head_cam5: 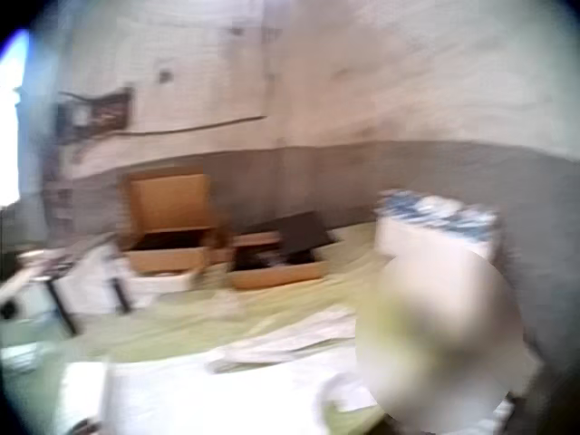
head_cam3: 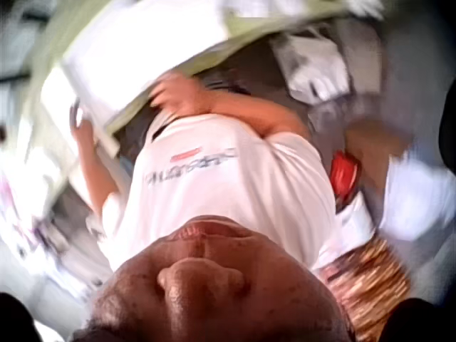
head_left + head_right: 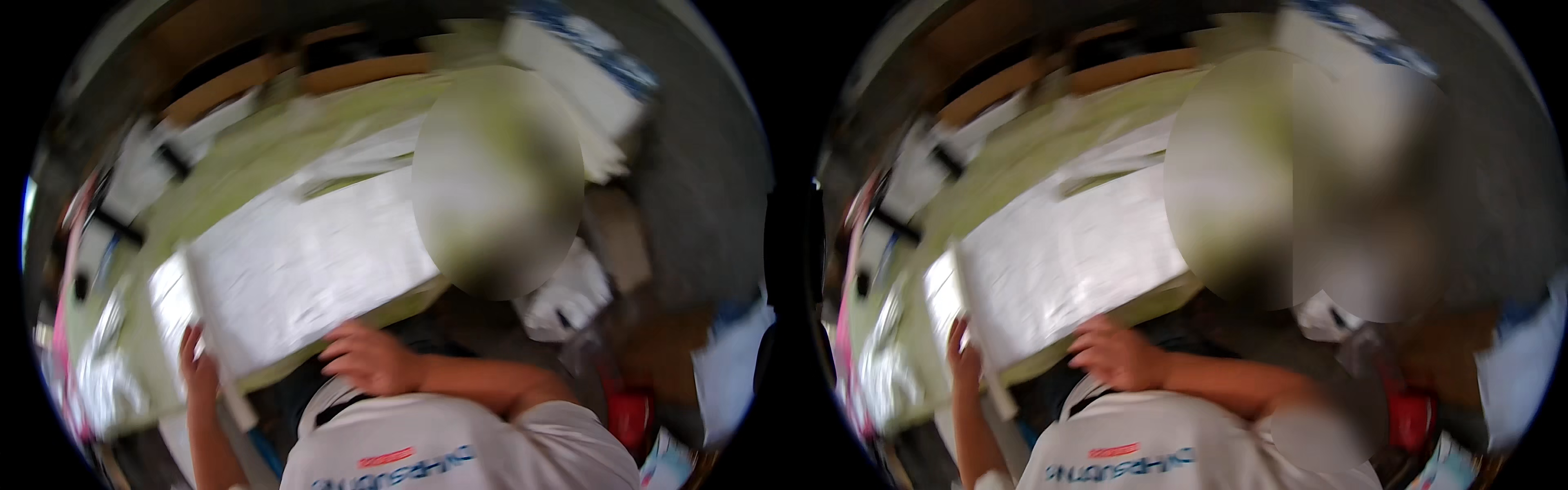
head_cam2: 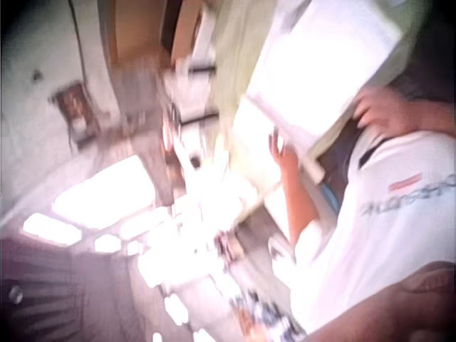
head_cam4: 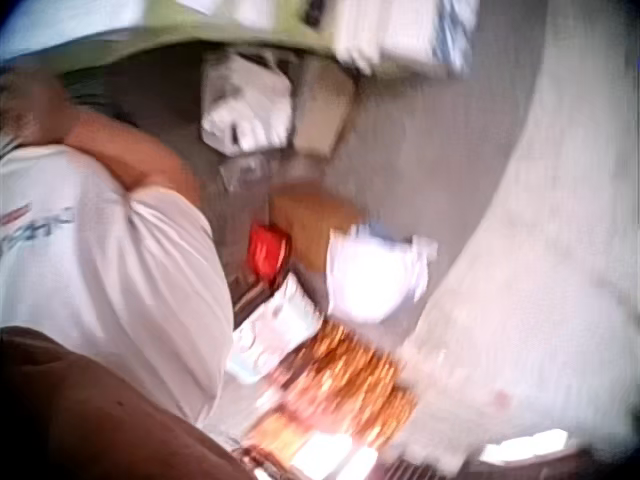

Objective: The person repeatedly tears off pieces of clear plastic wrap from a roll and wraps small white rectangular objects. Each wrapped item is placed into a white tray on the table. The person continues this process throughout the clip.

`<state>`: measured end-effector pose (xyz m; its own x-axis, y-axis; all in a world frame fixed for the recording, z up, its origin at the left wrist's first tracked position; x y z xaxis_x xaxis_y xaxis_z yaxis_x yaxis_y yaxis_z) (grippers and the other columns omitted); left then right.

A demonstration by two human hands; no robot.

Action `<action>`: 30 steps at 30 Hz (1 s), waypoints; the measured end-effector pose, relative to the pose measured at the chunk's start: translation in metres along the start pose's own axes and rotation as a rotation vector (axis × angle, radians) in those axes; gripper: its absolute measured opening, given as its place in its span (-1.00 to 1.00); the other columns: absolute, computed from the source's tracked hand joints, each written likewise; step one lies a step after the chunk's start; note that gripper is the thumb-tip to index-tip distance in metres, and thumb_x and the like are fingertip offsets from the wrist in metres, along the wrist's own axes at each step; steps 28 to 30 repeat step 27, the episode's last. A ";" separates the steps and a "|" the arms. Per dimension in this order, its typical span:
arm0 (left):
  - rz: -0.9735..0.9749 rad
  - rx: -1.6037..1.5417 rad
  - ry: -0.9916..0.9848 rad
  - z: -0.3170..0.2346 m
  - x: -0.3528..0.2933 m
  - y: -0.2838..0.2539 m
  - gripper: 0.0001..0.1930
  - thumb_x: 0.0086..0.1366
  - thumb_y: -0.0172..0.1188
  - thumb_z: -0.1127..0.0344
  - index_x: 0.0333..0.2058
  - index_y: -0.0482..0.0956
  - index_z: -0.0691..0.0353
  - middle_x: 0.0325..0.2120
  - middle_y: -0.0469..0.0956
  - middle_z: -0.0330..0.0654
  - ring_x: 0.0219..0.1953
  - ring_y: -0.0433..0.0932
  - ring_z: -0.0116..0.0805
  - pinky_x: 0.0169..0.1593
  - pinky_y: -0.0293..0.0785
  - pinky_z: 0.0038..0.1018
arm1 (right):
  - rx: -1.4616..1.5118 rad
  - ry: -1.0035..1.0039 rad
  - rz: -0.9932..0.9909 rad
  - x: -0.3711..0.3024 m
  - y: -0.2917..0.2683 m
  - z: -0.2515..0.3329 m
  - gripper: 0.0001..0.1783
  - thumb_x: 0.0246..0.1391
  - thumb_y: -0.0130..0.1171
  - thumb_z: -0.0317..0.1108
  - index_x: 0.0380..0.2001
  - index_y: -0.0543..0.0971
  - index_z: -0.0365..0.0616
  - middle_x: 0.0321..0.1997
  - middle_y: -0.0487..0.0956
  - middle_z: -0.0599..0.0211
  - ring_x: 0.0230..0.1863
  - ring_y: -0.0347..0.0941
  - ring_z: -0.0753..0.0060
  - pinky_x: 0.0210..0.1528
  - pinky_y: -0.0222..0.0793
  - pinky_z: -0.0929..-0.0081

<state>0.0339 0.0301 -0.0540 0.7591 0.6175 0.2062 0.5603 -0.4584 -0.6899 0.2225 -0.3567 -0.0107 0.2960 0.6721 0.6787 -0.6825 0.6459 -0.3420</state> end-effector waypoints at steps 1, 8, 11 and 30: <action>-0.012 0.248 0.064 -0.010 0.009 0.000 -0.37 0.09 0.04 0.62 0.19 0.58 0.14 0.34 0.33 0.08 0.39 0.27 0.04 0.42 0.20 -0.15 | -0.116 -0.008 0.008 -0.005 -0.002 -0.001 -0.60 -0.09 0.28 -0.60 -0.10 0.62 -0.09 0.05 0.57 0.17 0.20 0.44 -0.06 0.26 0.40 -0.04; 0.275 0.564 0.071 -0.138 0.006 0.044 -0.36 0.29 0.25 0.19 0.33 0.38 0.14 0.46 0.11 0.02 0.53 -0.06 0.17 0.50 -0.09 0.06 | -0.078 0.096 0.059 0.002 -0.011 0.006 -0.74 -0.03 0.34 -0.55 -0.21 0.67 -0.09 -0.05 0.65 0.23 0.09 0.54 -0.02 0.30 0.38 -0.08; 0.252 0.646 -0.077 -0.098 0.003 0.021 -0.35 0.34 0.14 0.26 0.39 0.27 0.18 0.48 0.06 0.03 0.54 -0.12 0.16 0.50 -0.07 0.06 | -0.113 0.062 0.086 0.006 -0.011 0.012 -0.73 -0.06 0.34 -0.57 -0.22 0.67 -0.09 -0.06 0.65 0.20 0.07 0.55 -0.04 0.28 0.39 -0.07; 0.075 0.533 -0.459 -0.007 0.038 -0.033 0.07 0.28 0.26 -0.12 0.51 -0.21 0.21 0.53 -0.13 0.08 0.55 -0.18 0.17 0.56 -0.22 -0.22 | -0.060 0.212 0.033 -0.011 -0.011 -0.011 -0.72 -0.01 0.31 -0.57 -0.19 0.66 -0.08 -0.07 0.65 0.20 0.08 0.54 -0.01 0.23 0.43 0.05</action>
Point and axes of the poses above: each hand's wrist, its own x-axis towards the middle knuckle, its own y-axis out of the palm, z = x × y, the point moved 7 cm from there along x, towards the middle knuckle
